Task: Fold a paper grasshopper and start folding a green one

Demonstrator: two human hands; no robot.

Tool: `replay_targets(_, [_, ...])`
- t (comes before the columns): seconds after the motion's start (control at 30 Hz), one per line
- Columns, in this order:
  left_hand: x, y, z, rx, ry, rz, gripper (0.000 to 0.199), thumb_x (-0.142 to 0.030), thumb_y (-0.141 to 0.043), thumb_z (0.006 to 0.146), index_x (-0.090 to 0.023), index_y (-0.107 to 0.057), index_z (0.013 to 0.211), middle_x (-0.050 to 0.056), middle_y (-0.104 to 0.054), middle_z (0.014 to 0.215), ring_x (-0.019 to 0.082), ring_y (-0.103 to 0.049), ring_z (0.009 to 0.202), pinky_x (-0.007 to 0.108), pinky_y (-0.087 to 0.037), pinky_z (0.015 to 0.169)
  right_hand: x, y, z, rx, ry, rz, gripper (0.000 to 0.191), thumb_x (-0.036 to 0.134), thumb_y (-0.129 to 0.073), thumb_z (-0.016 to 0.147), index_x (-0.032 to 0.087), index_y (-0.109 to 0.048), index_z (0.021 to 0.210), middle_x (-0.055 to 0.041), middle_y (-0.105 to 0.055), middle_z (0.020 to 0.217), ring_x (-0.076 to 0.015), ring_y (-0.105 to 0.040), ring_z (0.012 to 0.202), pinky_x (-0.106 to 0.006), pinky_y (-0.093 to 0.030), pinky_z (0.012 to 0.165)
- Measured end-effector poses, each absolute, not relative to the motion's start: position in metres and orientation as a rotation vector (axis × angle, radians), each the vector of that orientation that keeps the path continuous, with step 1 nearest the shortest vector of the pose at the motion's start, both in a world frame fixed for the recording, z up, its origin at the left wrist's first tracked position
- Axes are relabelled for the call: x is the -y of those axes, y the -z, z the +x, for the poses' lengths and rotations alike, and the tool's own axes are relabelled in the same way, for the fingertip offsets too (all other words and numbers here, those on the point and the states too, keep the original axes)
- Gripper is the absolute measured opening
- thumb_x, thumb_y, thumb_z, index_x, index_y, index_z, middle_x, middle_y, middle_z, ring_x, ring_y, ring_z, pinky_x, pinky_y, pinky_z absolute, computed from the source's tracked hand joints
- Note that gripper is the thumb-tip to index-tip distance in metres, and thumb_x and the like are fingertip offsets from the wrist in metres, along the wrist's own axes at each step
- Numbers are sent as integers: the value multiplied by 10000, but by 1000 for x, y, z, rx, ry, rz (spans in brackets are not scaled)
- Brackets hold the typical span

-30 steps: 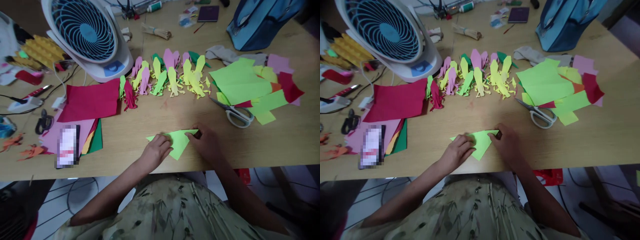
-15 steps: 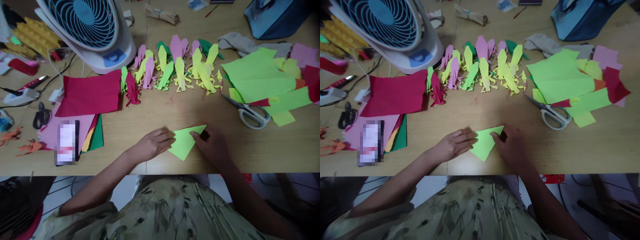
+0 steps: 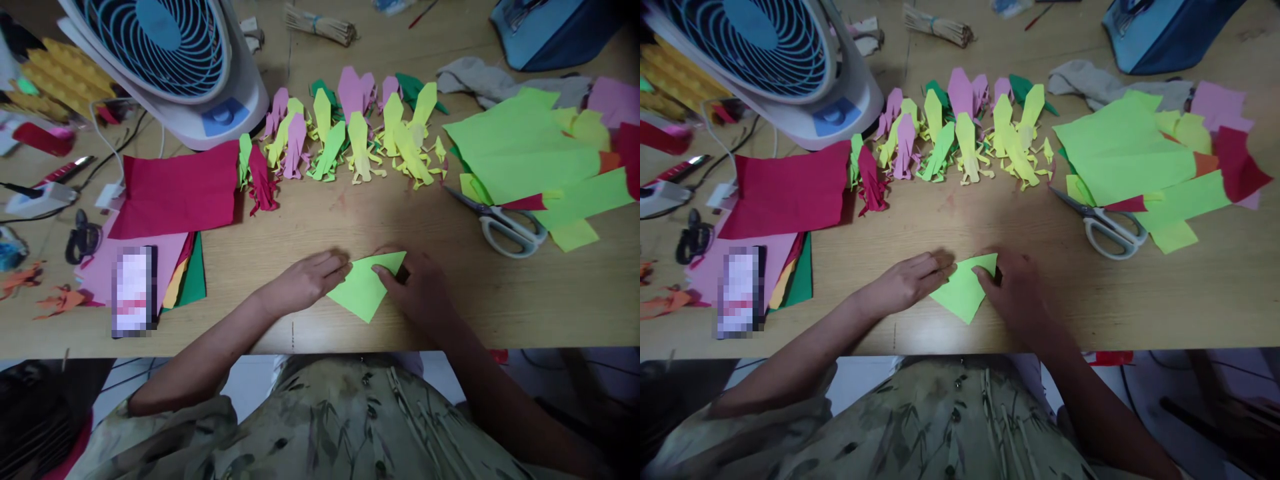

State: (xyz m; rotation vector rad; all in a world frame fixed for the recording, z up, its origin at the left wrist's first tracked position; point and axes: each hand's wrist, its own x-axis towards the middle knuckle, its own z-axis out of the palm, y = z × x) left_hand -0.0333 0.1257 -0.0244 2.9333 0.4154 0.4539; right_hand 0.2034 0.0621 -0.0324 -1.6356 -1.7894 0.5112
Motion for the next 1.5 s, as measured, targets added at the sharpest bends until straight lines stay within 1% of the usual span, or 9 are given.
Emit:
replay_targets(0.23, [-131,30,-31,-402,-552,2909,209,-186,-481,1013,-84,-591,1158,153,-670,1086,237,-644,1098,363,-583,932,-68,27,201,1860,-472,-1599,74,284,-619,889,247,-661,937,-60,-752,919,-272,-662,807,-421,-467,775])
replay_targets(0.47, [-137,31,-31,-320,-541,2902,236,-162,-486,1006,-53,-581,1193,179,-672,1110,264,-629,1151,394,-575,954,-70,29,201,1891,-405,-1601,81,302,-612,898,230,-648,902,-65,-721,851,-263,-637,780,-403,-459,752])
replay_targets(0.7, [-135,28,-31,-324,-468,2950,236,-148,-421,1024,-91,-591,1177,173,-676,1102,243,-627,1139,394,-568,950,-66,34,198,1953,-396,-1522,158,262,-621,888,225,-645,1039,-73,-744,1035,-269,-672,922,-415,-480,832])
replay_targets(0.9, [-135,23,-28,-351,-365,2943,224,-170,-410,1027,-131,-629,1052,157,-667,1101,212,-630,1094,364,-551,943,-66,48,193,1761,-389,-1749,335,420,-667,831,196,-659,1080,-116,-741,935,-316,-679,775,-444,-500,685])
replay_targets(1.0, [-138,22,-26,-344,-296,2942,253,-182,-389,1034,-141,-638,1012,148,-666,1085,203,-636,1070,365,-548,941,-68,52,192,1755,-353,-1760,306,466,-642,840,210,-672,1006,-114,-723,837,-320,-660,690,-453,-489,622])
replay_targets(1.07, [-140,23,-25,-340,-301,2942,273,-181,-372,1037,-139,-639,996,147,-665,1076,202,-636,1064,367,-545,941,-69,53,192,1763,-334,-1739,277,463,-630,853,229,-666,996,-104,-718,829,-315,-656,682,-453,-490,611])
replay_targets(1.17, [-139,25,-24,-355,-350,2944,287,-188,-362,1039,-139,-638,978,150,-661,1073,206,-630,1062,369,-539,939,-68,53,191,1780,-308,-1742,252,433,-636,854,227,-666,996,-104,-724,845,-323,-665,731,-455,-497,636])
replay_targets(1.33, [-135,26,-22,-426,-381,2951,295,-252,-381,1044,-152,-633,925,141,-653,1052,206,-623,1037,354,-531,919,-65,51,188,1821,-311,-1665,243,377,-636,864,213,-656,1042,-115,-736,976,-321,-681,848,-457,-502,738])
replay_targets(1.5, [-132,24,-20,-449,-394,2979,329,-294,-383,1046,-150,-623,874,128,-652,1002,205,-617,983,338,-526,895,-65,53,183,1836,-293,-1648,221,308,-624,876,217,-630,1078,-114,-734,985,-318,-680,875,-462,-497,772])
